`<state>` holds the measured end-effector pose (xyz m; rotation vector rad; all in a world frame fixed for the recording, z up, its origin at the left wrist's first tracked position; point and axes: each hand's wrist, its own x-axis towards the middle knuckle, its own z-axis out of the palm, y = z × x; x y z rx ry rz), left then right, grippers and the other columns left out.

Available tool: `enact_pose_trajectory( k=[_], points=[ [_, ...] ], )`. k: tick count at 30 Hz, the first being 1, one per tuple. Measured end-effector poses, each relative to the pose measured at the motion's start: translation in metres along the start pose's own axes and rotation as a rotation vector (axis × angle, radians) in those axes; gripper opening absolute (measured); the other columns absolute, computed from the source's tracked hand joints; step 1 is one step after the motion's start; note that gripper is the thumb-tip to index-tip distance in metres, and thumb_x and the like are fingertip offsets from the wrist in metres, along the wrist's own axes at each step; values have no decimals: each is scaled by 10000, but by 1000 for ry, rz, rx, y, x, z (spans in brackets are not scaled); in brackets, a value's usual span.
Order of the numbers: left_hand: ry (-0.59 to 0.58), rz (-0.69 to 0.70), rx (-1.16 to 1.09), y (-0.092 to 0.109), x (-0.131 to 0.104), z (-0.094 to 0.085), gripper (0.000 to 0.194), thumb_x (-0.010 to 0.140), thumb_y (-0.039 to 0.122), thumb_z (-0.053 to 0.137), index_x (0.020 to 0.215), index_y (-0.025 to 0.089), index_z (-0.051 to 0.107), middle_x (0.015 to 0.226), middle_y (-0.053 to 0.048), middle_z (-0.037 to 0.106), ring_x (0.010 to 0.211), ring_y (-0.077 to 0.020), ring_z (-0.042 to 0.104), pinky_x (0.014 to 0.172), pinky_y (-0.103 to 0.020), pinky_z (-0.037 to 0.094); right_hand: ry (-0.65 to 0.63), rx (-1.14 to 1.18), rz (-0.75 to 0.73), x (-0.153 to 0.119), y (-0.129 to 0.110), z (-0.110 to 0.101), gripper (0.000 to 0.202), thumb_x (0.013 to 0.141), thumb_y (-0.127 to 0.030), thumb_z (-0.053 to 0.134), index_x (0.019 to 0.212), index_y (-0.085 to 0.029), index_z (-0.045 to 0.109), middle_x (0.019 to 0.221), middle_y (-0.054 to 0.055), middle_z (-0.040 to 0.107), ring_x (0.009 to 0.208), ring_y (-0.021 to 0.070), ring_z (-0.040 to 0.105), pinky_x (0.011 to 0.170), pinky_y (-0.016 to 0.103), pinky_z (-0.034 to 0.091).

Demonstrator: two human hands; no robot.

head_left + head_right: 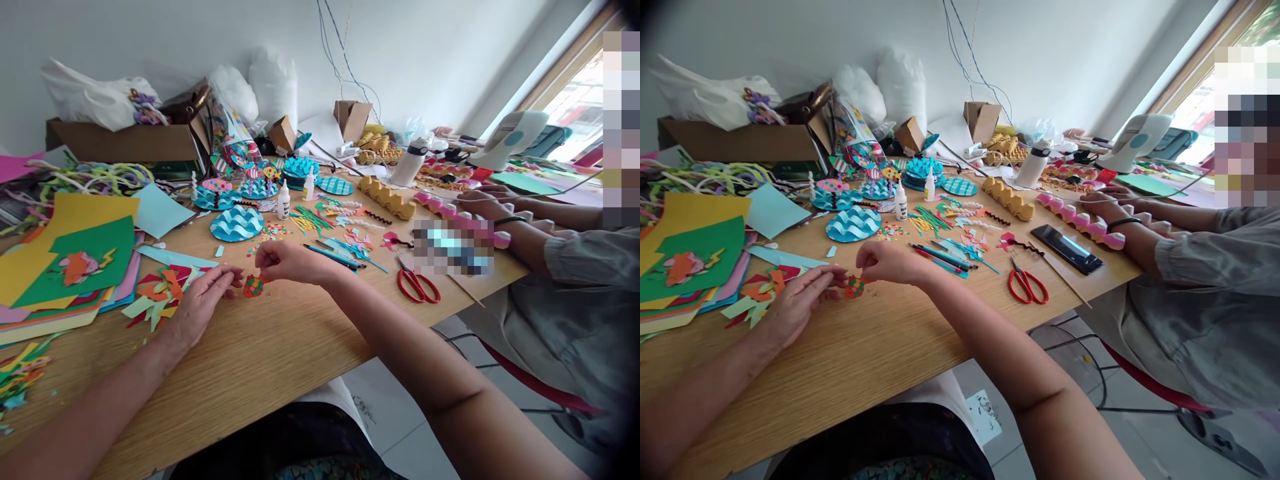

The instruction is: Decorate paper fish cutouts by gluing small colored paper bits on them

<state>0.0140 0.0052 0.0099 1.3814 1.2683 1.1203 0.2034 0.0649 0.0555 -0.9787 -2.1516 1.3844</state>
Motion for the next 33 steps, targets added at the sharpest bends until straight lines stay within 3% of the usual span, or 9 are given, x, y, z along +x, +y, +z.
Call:
enact_pose_trajectory(
  k=[5,12,17,23,27,33],
  points=[
    [-94,-137,-305,12,4,-3,335,805,436,516,990,171,601,904,-67,658,805,-189,612,641,-285,484,114,436,15,6,1,-1,160,664,-114,568,794,-165,492,649,-54,541,547,49,489,521,178,382],
    [-12,-79,-191,25,23,6,207,744,371,613,816,178,598,759,-5,639,695,-126,588,630,-232,456,226,708,25,14,13,4,214,626,-182,644,785,-185,501,646,-59,561,542,48,507,493,167,349],
    [-10,-2,82,37,46,8,210,716,387,583,710,178,568,673,16,585,648,-129,560,596,-231,444,241,717,83,15,24,4,176,624,-162,609,768,-184,510,649,-55,549,571,57,506,525,175,358],
    [-37,42,345,52,69,7,209,690,393,534,640,191,558,603,20,566,598,-140,542,554,-236,444,348,524,84,9,25,-7,80,690,-193,539,767,-171,541,735,-31,557,664,71,479,617,195,364],
    [-23,54,367,55,72,13,208,688,396,543,633,196,555,586,21,566,601,-146,546,533,-227,432,337,483,79,8,28,-9,129,695,-268,566,773,-167,546,703,-36,525,645,78,455,604,207,354],
    [-47,-22,229,47,64,15,226,712,406,558,690,181,572,670,10,578,668,-147,551,596,-239,447,277,589,106,9,33,-1,164,677,-281,601,785,-166,556,694,-39,516,630,71,442,591,208,340]
  ],
)
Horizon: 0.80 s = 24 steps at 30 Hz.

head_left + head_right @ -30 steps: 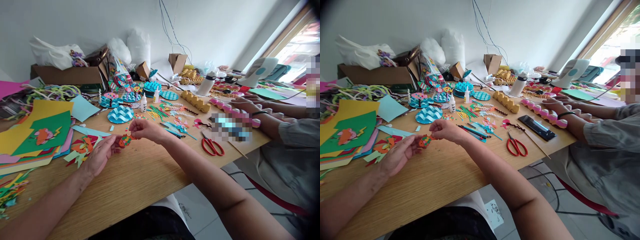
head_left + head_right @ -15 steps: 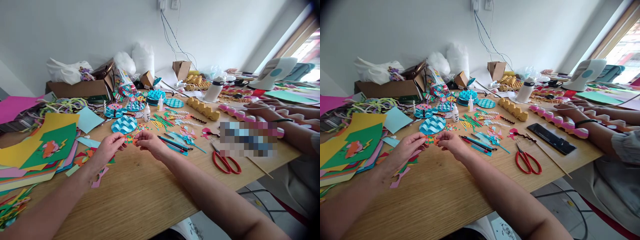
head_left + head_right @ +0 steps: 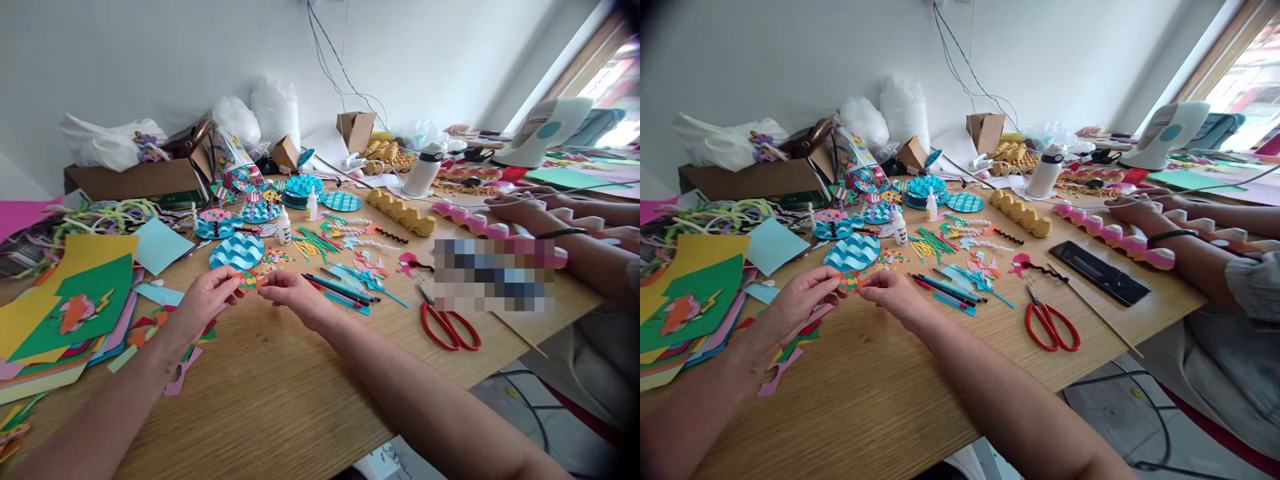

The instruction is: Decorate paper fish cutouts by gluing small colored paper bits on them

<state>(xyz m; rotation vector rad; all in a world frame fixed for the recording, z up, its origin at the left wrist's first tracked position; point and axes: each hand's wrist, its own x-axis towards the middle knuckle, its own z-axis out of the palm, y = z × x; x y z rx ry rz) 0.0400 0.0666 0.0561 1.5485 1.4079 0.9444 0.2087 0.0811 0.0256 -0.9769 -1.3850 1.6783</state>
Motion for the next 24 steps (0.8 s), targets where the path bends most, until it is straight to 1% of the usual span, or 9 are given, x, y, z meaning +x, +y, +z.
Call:
enact_pose_trajectory(
  k=[3,6,10,15,18,22,24],
  points=[
    [-15,-34,-39,-5,-1,0,219,714,399,568,699,180,568,682,14,569,684,-143,551,612,-238,442,-13,49,11,0,2,2,184,654,-293,628,762,-165,551,682,-40,518,624,71,444,589,211,334],
    [-33,-24,-51,-8,-1,1,214,710,392,567,691,179,569,669,15,567,654,-133,541,593,-230,437,-34,84,2,-1,4,4,203,634,-301,646,741,-165,540,654,-47,506,604,69,434,582,216,322],
    [-53,-17,-52,-7,-1,5,214,694,391,570,688,177,582,664,9,573,632,-133,533,574,-234,441,-33,111,-3,-1,5,5,200,614,-288,650,707,-164,523,629,-55,497,578,65,416,574,222,314],
    [-56,-13,-60,-6,-3,8,226,684,396,578,686,171,587,648,5,576,602,-129,516,553,-235,433,-45,110,-28,-1,6,5,176,623,-272,633,685,-155,517,614,-54,497,567,63,410,568,226,305],
    [-71,-5,-87,-8,-4,7,232,708,403,576,702,171,581,671,4,568,632,-133,512,569,-235,438,-38,101,-42,-1,6,5,170,623,-268,631,662,-153,511,590,-61,481,552,59,397,557,225,290],
    [-77,7,-207,-10,-6,7,253,772,442,520,794,195,568,758,13,544,697,-138,514,607,-242,453,-12,89,-30,-2,6,5,155,625,-263,624,656,-155,517,573,-65,471,539,59,391,549,227,281],
    [-92,7,-187,-10,-6,8,249,771,440,524,797,196,569,766,13,532,720,-142,507,622,-243,451,-14,88,-26,-2,5,6,150,622,-260,623,654,-155,521,574,-65,472,541,59,393,551,227,282]
  ],
)
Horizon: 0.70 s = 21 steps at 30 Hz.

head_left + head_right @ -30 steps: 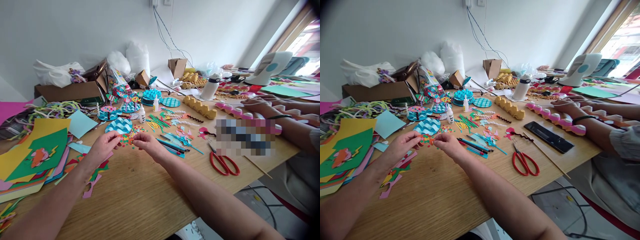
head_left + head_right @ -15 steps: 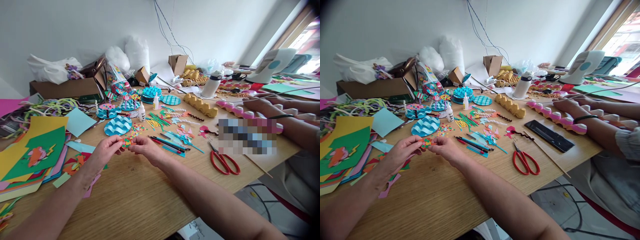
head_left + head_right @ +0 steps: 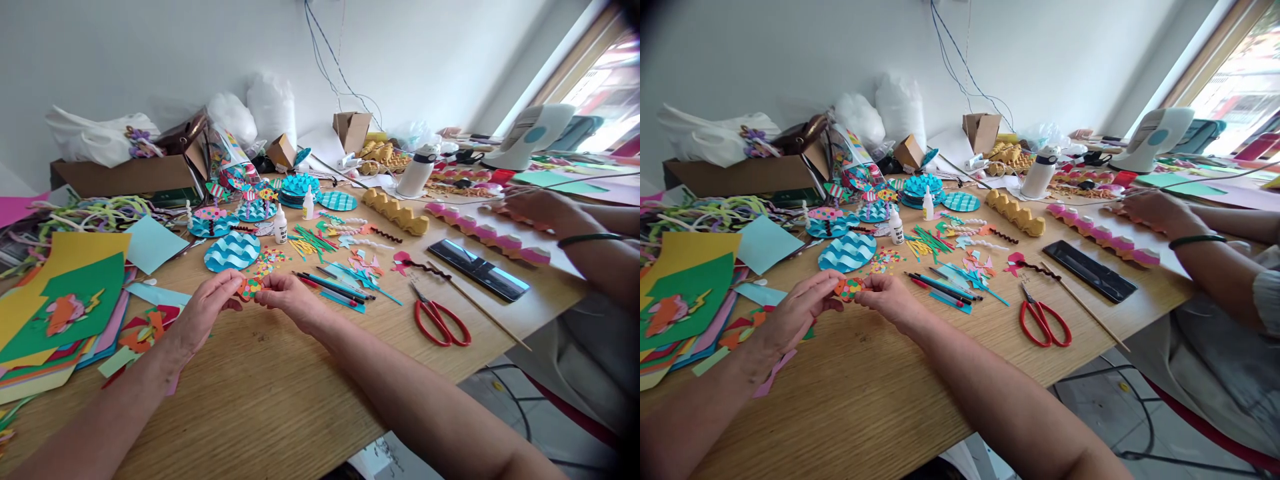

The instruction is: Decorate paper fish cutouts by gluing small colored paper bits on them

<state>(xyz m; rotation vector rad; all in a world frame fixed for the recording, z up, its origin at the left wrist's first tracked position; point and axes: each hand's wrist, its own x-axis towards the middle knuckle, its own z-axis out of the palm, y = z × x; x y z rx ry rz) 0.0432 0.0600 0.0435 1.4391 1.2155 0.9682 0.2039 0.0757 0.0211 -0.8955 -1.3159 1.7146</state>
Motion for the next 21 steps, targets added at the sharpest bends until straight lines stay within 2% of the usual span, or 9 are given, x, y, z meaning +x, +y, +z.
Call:
enact_pose_trajectory(
  k=[3,12,17,21],
  points=[
    [-24,-8,94,-2,1,3,231,734,415,570,771,187,568,740,16,529,708,-139,492,623,-240,432,-15,10,-11,0,0,1,141,620,-255,618,656,-153,527,597,-59,490,553,59,399,563,227,287],
    [9,-53,150,-6,3,8,210,664,374,574,726,175,557,634,25,521,622,-140,465,595,-260,382,-4,-37,11,0,1,0,131,637,-252,606,671,-155,524,584,-58,467,544,62,382,549,228,266],
    [31,-73,134,-5,3,7,244,646,393,599,751,174,574,635,23,537,627,-145,477,591,-254,382,7,-76,17,2,4,-1,128,632,-251,600,670,-155,525,592,-55,477,546,62,383,559,228,276],
    [-21,-92,29,-8,0,5,284,705,437,586,821,179,575,715,1,557,694,-159,510,645,-269,419,16,-50,18,3,5,-1,119,625,-235,594,670,-154,519,570,-58,471,545,62,381,555,222,271]
  ],
)
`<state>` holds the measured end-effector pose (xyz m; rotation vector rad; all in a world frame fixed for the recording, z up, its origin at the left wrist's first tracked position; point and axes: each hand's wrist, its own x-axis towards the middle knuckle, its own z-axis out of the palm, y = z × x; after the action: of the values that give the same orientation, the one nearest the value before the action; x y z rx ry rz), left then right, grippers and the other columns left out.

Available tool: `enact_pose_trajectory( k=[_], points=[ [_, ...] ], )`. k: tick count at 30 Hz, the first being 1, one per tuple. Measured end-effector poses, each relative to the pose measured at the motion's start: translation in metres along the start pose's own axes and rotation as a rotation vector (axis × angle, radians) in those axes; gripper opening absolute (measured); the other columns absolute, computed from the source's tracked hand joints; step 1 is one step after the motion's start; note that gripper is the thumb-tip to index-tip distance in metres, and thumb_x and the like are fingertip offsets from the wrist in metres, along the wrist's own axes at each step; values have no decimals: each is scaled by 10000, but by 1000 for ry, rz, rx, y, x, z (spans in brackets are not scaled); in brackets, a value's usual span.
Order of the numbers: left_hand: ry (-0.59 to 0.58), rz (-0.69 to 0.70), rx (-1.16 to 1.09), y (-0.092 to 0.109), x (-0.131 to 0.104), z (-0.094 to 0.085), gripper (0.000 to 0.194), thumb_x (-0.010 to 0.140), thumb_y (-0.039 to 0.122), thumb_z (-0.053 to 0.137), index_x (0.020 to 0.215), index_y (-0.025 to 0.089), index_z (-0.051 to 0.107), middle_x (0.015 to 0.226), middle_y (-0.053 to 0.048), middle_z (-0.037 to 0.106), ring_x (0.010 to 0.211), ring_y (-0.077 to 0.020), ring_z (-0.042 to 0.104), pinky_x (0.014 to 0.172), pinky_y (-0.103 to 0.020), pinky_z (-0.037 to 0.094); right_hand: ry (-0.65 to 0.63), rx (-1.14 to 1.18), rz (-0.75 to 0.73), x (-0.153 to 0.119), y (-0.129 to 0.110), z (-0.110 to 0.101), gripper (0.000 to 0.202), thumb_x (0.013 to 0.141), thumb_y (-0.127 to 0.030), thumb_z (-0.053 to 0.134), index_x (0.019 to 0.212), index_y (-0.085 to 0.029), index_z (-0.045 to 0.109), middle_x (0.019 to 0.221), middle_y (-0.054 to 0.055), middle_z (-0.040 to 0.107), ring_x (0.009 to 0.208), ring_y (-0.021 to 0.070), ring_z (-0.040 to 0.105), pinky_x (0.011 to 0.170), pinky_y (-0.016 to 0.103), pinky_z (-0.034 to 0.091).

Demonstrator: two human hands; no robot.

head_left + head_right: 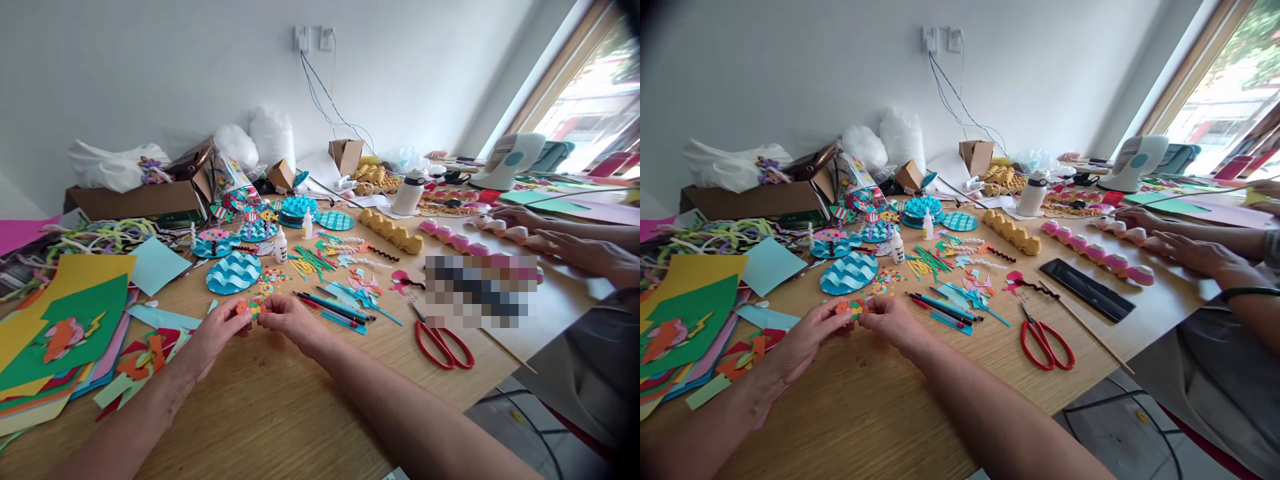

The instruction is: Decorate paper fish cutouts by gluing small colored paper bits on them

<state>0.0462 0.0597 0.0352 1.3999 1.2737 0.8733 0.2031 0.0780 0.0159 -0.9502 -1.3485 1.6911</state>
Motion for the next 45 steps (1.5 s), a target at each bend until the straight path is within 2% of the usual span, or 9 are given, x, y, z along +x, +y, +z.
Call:
enact_pose_trajectory(
  k=[4,13,18,22,29,34,39,45],
  points=[
    [-45,-19,-79,-1,-2,-1,311,753,472,552,872,185,572,799,-16,570,759,-167,526,690,-279,432,27,-14,-13,-1,-3,1,96,628,-212,590,655,-157,516,571,-57,459,547,64,376,553,222,270],
    [3,3,16,6,-3,8,198,666,357,587,724,169,563,616,27,514,616,-141,460,585,-253,376,71,-197,-19,0,-1,3,80,643,-175,568,638,-169,488,550,-64,390,527,62,315,502,217,222],
    [-1,-17,-59,6,-4,7,254,699,401,573,826,182,576,728,8,565,722,-166,521,661,-274,420,86,-278,-62,2,1,2,64,649,-167,547,626,-166,487,555,-61,390,536,64,328,507,216,235],
    [4,0,-43,5,-3,7,217,696,382,582,759,175,568,706,14,552,699,-153,511,653,-257,413,92,-327,-70,3,3,2,59,638,-158,536,612,-167,484,546,-60,389,531,64,329,499,214,234],
    [45,57,-91,0,0,-1,227,727,413,560,795,197,561,783,10,549,740,-154,518,677,-259,439,100,-328,-115,2,3,-1,16,645,-172,526,658,-168,517,580,-56,430,561,70,359,528,209,275],
    [100,97,-53,1,0,-1,214,713,405,560,732,192,557,720,15,529,701,-154,510,656,-260,441,93,-321,-79,-1,-3,1,53,649,-193,527,629,-168,485,550,-66,385,538,63,324,507,206,242],
    [146,116,28,4,1,2,187,681,367,574,658,185,540,645,29,511,643,-137,483,626,-248,411,97,-359,-88,0,0,0,52,648,-217,522,650,-170,499,566,-62,400,540,66,335,513,215,248],
    [149,120,48,2,3,0,175,690,355,559,658,187,527,644,33,499,641,-133,474,628,-249,401,71,-324,-65,1,0,0,66,644,-198,526,700,-168,511,580,-61,423,537,65,348,512,214,252]
  ],
)
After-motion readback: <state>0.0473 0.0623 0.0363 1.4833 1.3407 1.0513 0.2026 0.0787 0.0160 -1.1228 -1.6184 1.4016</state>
